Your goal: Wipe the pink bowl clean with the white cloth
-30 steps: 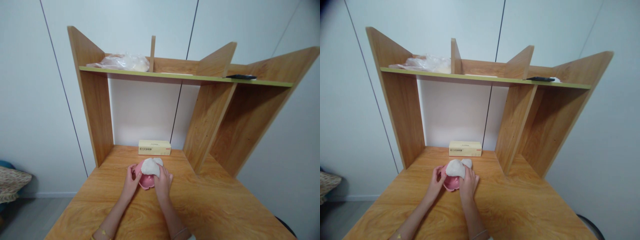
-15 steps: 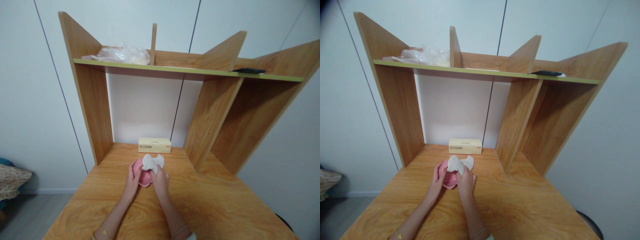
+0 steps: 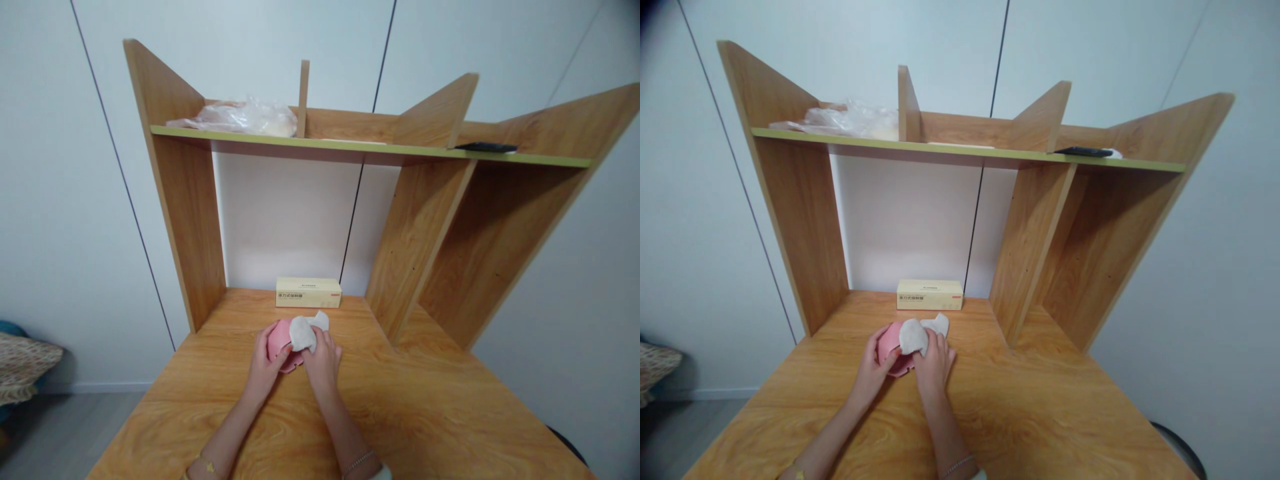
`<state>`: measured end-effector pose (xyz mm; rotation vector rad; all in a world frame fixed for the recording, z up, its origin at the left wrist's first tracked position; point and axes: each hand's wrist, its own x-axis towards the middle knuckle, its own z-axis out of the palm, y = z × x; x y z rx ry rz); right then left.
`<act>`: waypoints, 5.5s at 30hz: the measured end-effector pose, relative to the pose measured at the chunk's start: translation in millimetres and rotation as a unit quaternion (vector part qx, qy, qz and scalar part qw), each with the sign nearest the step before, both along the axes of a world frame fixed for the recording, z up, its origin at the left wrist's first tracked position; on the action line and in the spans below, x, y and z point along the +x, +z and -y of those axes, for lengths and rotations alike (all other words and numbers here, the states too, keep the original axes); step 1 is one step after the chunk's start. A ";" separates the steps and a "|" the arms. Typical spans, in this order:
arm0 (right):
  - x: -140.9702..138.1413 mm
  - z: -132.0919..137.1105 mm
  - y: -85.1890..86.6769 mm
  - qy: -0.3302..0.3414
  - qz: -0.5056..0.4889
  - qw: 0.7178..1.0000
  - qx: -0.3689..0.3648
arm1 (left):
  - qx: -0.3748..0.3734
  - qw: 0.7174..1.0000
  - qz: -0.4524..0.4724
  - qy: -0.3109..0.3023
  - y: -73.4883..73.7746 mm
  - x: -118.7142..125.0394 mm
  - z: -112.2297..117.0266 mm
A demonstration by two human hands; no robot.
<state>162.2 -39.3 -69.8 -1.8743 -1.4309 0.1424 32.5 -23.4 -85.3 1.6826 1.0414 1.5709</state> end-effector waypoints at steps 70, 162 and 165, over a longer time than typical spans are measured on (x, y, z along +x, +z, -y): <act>12.7 -7.2 -10.6 -0.006 -0.032 0.995 -0.092 | -0.064 0.994 -0.028 -0.088 4.5 5.3 4.9; 8.4 -1.0 -0.6 0.030 -0.033 0.996 0.076 | -0.056 0.996 0.002 -0.074 -8.4 -0.4 -4.3; 8.7 -5.7 -2.8 0.010 -0.021 1.000 -0.014 | -0.072 0.996 -0.001 -0.045 -6.4 1.7 -2.8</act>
